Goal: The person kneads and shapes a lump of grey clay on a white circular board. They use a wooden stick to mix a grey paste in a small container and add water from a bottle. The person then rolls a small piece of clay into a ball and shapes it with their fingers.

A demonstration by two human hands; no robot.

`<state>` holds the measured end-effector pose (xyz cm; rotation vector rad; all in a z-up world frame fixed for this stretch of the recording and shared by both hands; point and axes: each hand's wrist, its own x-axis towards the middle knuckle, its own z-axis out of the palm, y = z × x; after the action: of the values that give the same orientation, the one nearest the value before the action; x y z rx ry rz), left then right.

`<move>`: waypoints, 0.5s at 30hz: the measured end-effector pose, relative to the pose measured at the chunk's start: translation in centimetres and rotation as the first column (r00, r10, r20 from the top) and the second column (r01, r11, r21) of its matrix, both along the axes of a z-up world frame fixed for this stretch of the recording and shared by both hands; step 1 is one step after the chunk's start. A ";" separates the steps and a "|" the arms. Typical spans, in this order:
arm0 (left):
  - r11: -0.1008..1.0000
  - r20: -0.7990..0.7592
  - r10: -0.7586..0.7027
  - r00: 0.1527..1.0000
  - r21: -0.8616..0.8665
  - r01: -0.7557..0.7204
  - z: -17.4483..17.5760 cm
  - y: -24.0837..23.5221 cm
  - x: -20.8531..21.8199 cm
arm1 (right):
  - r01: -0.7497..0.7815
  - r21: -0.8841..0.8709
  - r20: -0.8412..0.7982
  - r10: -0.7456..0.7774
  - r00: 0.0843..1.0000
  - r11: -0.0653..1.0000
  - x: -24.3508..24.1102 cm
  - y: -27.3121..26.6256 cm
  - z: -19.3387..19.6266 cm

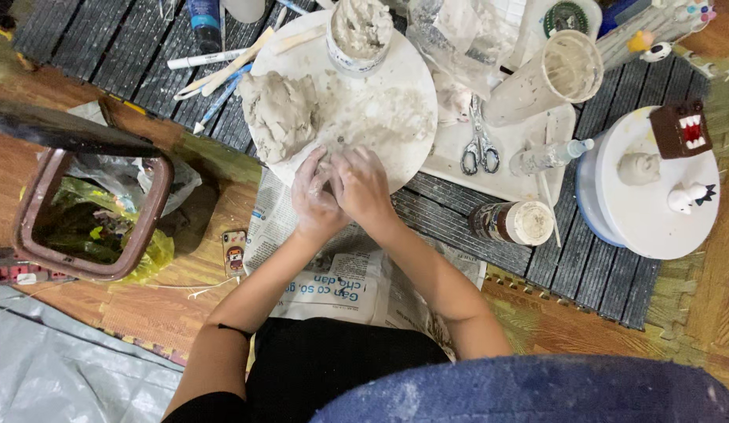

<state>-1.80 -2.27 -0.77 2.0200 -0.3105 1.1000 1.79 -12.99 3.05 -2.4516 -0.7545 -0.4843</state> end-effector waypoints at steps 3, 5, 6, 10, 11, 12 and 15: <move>1.000 -0.046 -0.011 0.999 0.024 0.012 0.0 0.0 -0.3 | 0.010 0.007 -0.042 -0.010 0.999 1.000 0.1 0.1 0.4; 0.999 -0.060 -0.006 0.998 0.042 0.008 -0.2 0.2 -0.4 | 0.007 0.006 -0.073 -0.007 0.997 1.000 0.1 0.1 0.4; 0.999 -0.039 -0.008 0.999 0.046 0.009 -0.4 0.2 -0.3 | -0.009 0.011 -0.083 0.010 0.996 1.000 0.1 0.0 0.3; 0.997 -0.044 -0.054 0.998 0.047 0.056 -0.3 0.4 -0.2 | -0.099 -0.002 -0.068 0.098 0.993 0.995 0.8 -0.9 -1.7; 0.996 -0.064 -0.074 0.995 0.042 0.076 0.0 0.5 -0.1 | -0.109 0.027 -0.081 0.111 0.991 0.994 1.1 -1.2 -2.3; 0.995 -0.070 -0.080 0.994 0.052 0.084 0.4 0.5 -0.2 | -0.119 0.055 -0.091 0.124 0.988 0.991 1.5 -1.6 -2.9; 0.991 -0.106 -0.082 0.991 0.093 0.092 2.7 0.8 -0.2 | -0.043 0.644 -0.492 0.457 0.741 0.764 4.6 -3.3 -3.5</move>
<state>-1.98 -1.42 1.90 2.1203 -0.4031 0.9405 6.40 -16.30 -0.49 -1.6800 -0.5295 0.2109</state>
